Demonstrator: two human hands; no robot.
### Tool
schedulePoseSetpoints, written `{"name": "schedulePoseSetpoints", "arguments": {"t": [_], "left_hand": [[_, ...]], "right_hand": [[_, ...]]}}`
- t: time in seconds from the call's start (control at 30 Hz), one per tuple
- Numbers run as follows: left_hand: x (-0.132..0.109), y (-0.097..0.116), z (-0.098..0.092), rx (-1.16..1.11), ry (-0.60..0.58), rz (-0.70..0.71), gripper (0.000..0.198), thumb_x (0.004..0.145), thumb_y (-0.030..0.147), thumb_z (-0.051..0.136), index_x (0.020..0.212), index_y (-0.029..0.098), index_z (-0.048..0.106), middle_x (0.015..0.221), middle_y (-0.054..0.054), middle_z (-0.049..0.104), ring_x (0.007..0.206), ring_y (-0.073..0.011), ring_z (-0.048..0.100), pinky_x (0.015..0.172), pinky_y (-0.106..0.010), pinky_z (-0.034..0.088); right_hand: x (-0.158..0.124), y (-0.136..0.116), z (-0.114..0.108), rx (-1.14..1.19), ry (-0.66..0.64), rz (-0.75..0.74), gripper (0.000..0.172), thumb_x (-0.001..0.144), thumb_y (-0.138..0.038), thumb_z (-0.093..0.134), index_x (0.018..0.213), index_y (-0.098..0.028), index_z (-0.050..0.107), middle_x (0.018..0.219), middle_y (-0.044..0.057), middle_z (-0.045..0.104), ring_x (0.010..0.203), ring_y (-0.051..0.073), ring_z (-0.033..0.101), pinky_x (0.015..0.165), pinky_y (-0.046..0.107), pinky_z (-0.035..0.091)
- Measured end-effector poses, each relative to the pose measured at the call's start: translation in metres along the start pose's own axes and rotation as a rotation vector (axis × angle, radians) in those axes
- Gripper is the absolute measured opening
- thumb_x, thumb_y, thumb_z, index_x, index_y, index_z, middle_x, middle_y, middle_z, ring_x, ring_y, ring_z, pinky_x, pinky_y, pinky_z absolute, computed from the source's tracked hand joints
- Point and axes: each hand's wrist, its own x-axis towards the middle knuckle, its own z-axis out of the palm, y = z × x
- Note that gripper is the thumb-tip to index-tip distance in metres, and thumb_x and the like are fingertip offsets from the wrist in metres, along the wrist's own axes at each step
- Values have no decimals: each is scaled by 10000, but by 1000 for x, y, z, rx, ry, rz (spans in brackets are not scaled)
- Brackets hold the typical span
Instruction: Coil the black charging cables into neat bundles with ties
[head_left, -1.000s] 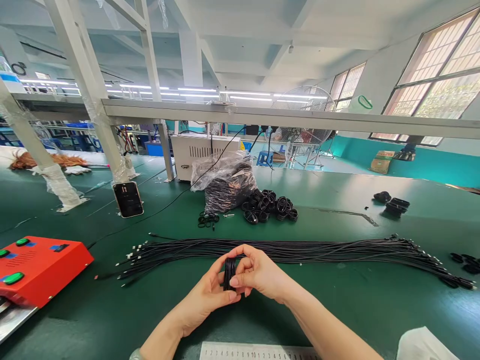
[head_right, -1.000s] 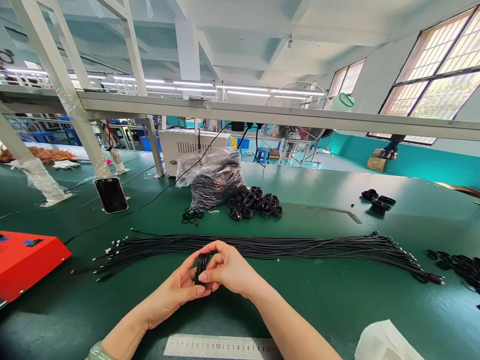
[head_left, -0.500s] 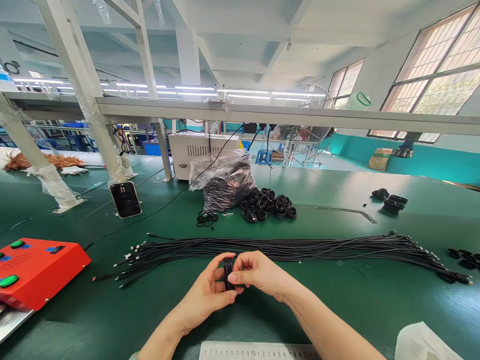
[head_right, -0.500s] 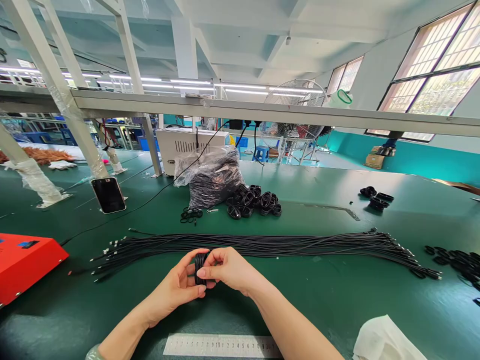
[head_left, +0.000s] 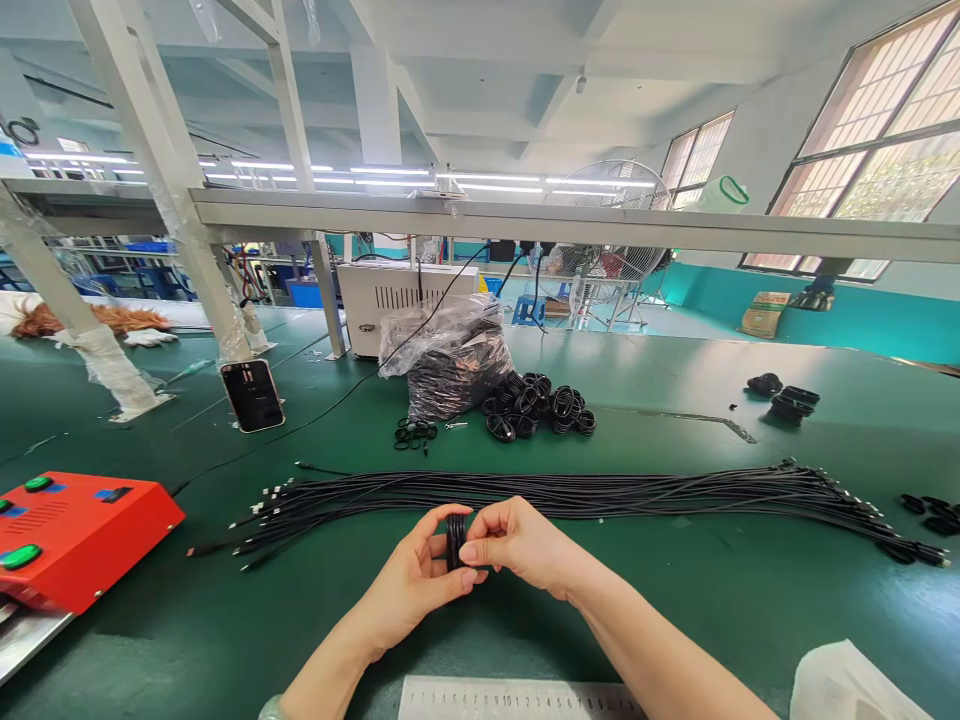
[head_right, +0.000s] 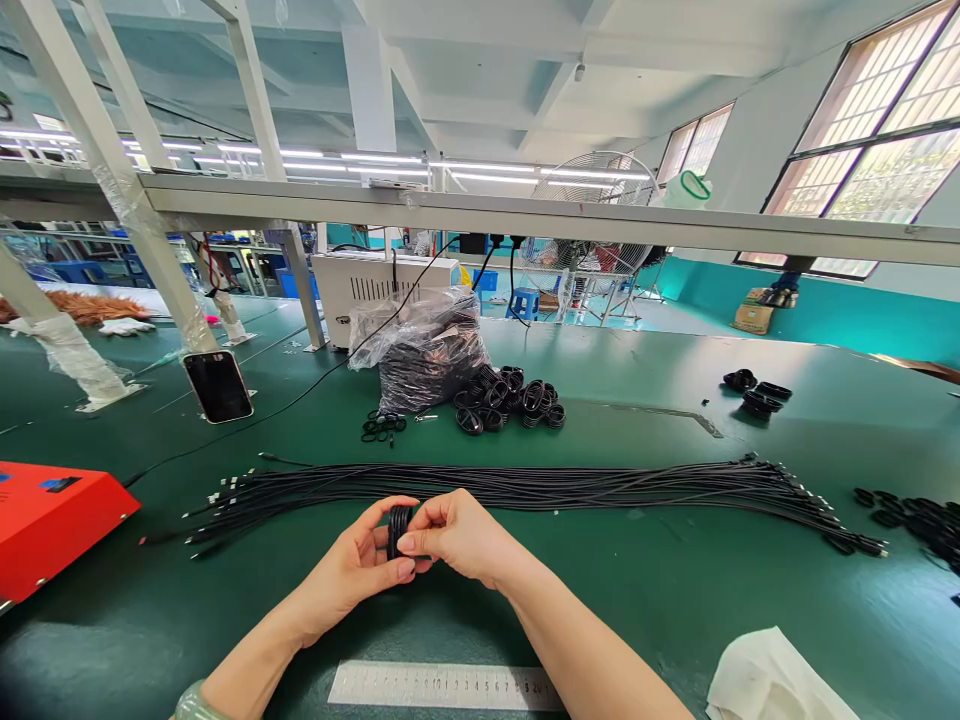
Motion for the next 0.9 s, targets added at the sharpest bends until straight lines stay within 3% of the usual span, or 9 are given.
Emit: {"name": "schedulePoseSetpoints", "arguments": {"t": [0.17, 0.27, 0.33, 0.43, 0.6, 0.7, 0.9], "left_hand": [[0, -1, -3, 20, 34, 26, 649, 678, 210, 802, 1251, 256, 500, 1036, -73, 699, 882, -215, 691, 864, -374, 503], [1, -2, -3, 66, 52, 21, 597, 703, 197, 781, 1237, 251, 518, 993, -57, 710, 903, -196, 674, 883, -351, 487], [1, 0, -2, 79, 35, 18, 582, 714, 190, 770, 1236, 251, 522, 1063, -73, 704, 943, -206, 670, 905, -360, 481], [0, 3, 0, 76, 19, 28, 590, 715, 197, 769, 1249, 250, 524, 1172, -94, 677, 983, -236, 675, 958, -403, 466], [-3, 5, 0, 100, 14, 27, 654, 734, 196, 753, 1323, 268, 476, 1104, -68, 696, 1039, -259, 657, 996, -444, 442], [-2, 3, 0, 99, 0, 33, 641, 741, 192, 746, 1320, 272, 482, 1123, -64, 684, 1064, -263, 644, 1015, -448, 426], [-1, 1, 1, 77, 28, 69, 630, 730, 189, 754, 1293, 281, 488, 1092, -56, 693, 1056, -240, 639, 963, -394, 462]], "right_hand": [[1, 2, 3, 31, -18, -10, 331, 649, -435, 776, 614, -163, 589, 563, -23, 579, 543, 102, 488, 531, 246, 342], [0, -2, -1, -80, -11, 19, 326, 592, -399, 825, 650, -170, 600, 594, -31, 578, 553, 98, 463, 534, 243, 338], [0, -5, -3, -119, 16, 38, 356, 571, -410, 843, 694, -177, 604, 634, -29, 590, 574, 103, 469, 535, 240, 333], [-1, -7, -3, -63, 89, 38, 373, 653, -502, 778, 735, -177, 613, 623, -36, 557, 546, 88, 425, 517, 235, 307], [1, -3, 4, 67, 79, 58, 370, 640, -479, 794, 641, -162, 603, 505, -76, 423, 484, 62, 299, 488, 235, 222], [2, -1, 10, 114, 69, 34, 428, 596, -471, 820, 534, -162, 530, 486, -75, 414, 487, 64, 326, 503, 238, 244], [6, 5, 13, 44, 122, -98, 435, 636, -527, 768, 548, -162, 550, 588, -41, 477, 561, 98, 438, 553, 250, 348]]}}
